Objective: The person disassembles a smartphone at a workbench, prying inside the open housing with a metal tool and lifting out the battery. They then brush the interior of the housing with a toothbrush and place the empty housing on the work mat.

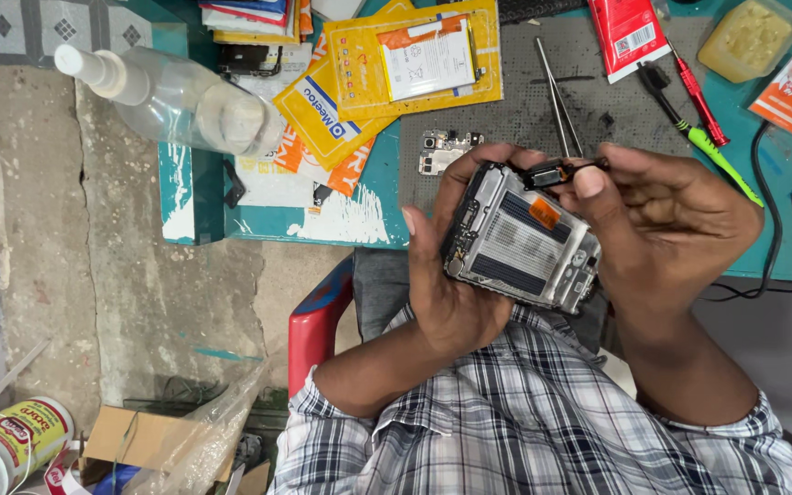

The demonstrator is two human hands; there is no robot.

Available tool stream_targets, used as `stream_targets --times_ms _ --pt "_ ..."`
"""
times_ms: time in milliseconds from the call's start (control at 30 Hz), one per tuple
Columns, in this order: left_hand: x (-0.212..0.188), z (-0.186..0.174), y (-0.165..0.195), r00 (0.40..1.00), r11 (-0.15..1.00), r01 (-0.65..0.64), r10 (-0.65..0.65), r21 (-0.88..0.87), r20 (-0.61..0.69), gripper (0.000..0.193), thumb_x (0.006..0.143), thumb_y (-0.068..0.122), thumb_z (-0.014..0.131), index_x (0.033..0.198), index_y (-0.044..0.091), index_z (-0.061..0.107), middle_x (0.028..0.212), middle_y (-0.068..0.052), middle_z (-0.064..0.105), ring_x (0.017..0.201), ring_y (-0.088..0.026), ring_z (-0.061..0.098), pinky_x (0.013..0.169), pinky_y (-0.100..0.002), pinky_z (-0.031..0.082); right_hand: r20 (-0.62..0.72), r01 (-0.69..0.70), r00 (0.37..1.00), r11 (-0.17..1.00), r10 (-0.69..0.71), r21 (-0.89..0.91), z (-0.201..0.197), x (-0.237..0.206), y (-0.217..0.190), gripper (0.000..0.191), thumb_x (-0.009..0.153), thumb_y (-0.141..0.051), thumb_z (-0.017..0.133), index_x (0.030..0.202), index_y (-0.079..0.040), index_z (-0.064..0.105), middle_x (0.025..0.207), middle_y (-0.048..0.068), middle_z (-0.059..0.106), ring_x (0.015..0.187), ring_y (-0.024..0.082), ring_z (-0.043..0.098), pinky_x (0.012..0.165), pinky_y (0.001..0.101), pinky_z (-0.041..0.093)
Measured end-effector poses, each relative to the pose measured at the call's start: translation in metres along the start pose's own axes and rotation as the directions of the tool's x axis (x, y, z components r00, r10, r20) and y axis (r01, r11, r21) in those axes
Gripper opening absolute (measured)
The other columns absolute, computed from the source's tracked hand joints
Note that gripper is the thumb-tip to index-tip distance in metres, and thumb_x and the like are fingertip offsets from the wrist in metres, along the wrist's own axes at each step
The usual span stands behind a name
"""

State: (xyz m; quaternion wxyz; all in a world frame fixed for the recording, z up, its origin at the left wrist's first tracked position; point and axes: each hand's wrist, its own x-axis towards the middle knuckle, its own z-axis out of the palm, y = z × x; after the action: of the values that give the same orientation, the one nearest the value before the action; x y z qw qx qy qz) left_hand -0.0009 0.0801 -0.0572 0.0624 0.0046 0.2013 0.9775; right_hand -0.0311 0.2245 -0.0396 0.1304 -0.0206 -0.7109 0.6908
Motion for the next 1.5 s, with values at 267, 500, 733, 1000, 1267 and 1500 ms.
stream_targets --times_ms 267,500,733,1000,1267,1500 --pt "0.003 0.001 -0.001 0.999 1.000 -0.017 0.016 0.024 0.031 0.071 0.118 0.064 0.028 0.145 -0.001 0.039 0.142 -0.020 0.050 0.132 -0.027 0.052 0.117 -0.041 0.042 0.080 0.257 0.966 0.941 -0.245 -0.219 0.006 -0.002 -0.008 0.019 0.105 0.006 0.074 0.119 0.008 0.063 0.105 0.018 0.073 0.097 0.024 0.077 0.083 0.0308 0.067" --pt "0.003 -0.006 0.000 0.999 0.998 0.019 -0.022 0.062 0.040 0.076 0.117 0.067 0.024 0.144 -0.002 0.042 0.135 -0.019 0.053 0.133 -0.025 0.051 0.120 -0.039 0.038 0.589 0.791 0.598 0.519 -0.543 -0.325 0.006 0.008 -0.031 0.019 0.084 0.001 0.080 0.100 0.000 0.070 0.106 0.014 0.072 0.106 0.033 0.071 0.088 0.0440 0.065" --pt "-0.001 -0.012 0.021 0.983 0.982 0.184 -0.185 0.042 0.004 0.085 0.115 0.072 0.020 0.142 -0.005 0.044 0.127 -0.015 0.057 0.119 -0.021 0.057 0.112 -0.035 0.047 0.747 0.821 0.500 0.514 -0.437 -0.249 0.007 0.025 -0.041 0.025 0.082 -0.006 0.078 0.105 0.001 0.075 0.113 0.014 0.070 0.109 0.030 0.068 0.088 0.0426 0.061" --pt "-0.006 -0.011 0.034 0.929 0.929 0.369 -0.370 0.029 0.031 0.084 0.114 0.074 0.024 0.135 -0.004 0.046 0.121 -0.013 0.058 0.111 -0.019 0.059 0.106 -0.034 0.051 0.875 0.874 0.383 0.423 -0.297 -0.239 -0.003 0.033 -0.074 0.031 0.080 -0.010 0.075 0.108 0.001 0.075 0.120 0.014 0.070 0.113 0.031 0.067 0.088 0.0394 0.058" --pt "-0.010 -0.011 0.028 0.926 0.926 0.371 -0.375 0.072 0.047 0.080 0.114 0.073 0.027 0.129 -0.003 0.046 0.122 -0.014 0.057 0.112 -0.018 0.057 0.103 -0.034 0.047 0.884 0.871 0.382 0.424 -0.270 -0.247 -0.014 0.025 -0.075 0.027 0.082 -0.010 0.074 0.106 0.001 0.075 0.113 0.013 0.072 0.108 0.029 0.069 0.087 0.0376 0.059" --pt "-0.013 -0.010 0.031 0.926 0.895 0.312 -0.361 0.318 0.108 0.084 0.113 0.076 0.023 0.127 -0.003 0.048 0.123 -0.014 0.058 0.116 -0.018 0.056 0.107 -0.033 0.044 0.870 0.836 0.416 0.489 -0.266 -0.250 -0.025 0.019 -0.067 0.028 0.080 -0.013 0.077 0.107 -0.004 0.076 0.108 0.011 0.071 0.104 0.026 0.068 0.084 0.0371 0.059"
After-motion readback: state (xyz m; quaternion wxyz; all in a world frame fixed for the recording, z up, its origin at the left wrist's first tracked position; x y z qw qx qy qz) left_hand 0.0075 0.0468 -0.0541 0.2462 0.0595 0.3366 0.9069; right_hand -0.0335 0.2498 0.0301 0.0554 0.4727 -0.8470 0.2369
